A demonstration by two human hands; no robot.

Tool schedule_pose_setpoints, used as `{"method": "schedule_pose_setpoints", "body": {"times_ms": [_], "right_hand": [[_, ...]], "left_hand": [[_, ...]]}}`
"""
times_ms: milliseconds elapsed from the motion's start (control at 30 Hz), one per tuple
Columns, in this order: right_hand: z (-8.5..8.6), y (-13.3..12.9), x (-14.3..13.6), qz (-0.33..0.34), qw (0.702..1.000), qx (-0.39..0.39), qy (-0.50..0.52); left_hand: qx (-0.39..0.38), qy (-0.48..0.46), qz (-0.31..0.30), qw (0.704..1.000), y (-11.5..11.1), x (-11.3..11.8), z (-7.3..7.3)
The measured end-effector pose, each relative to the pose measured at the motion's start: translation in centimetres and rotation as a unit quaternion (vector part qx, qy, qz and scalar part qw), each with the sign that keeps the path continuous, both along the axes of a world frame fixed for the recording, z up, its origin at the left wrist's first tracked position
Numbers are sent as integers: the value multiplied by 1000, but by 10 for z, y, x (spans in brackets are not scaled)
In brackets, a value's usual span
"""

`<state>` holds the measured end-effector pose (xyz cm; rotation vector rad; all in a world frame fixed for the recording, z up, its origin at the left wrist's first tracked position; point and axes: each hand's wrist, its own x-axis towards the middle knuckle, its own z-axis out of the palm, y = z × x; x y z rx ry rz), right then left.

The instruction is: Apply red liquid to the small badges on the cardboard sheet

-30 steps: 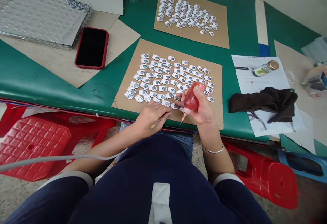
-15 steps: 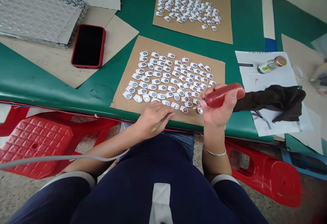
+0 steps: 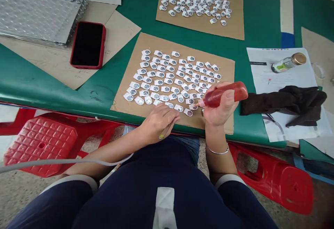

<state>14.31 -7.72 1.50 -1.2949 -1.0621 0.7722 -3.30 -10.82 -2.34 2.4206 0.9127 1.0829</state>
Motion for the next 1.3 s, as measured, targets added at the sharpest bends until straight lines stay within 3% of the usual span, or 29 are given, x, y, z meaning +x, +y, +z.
{"method": "schedule_pose_setpoints", "body": {"times_ms": [633, 767, 1000, 1300], "right_hand": [[-5, 2, -2, -13, 1000, -2, 12], [-5, 0, -5, -4, 999, -3, 35], [-10, -7, -13, 80, 995, -43, 40], [-8, -7, -6, 108, 988, -98, -45]], "left_hand": [[14, 29, 20, 999, -3, 6, -15], [29, 58, 0, 998, -4, 7, -8], [104, 131, -4, 986, -5, 13, 11], [131, 173, 16, 976, -11, 15, 11]]}}
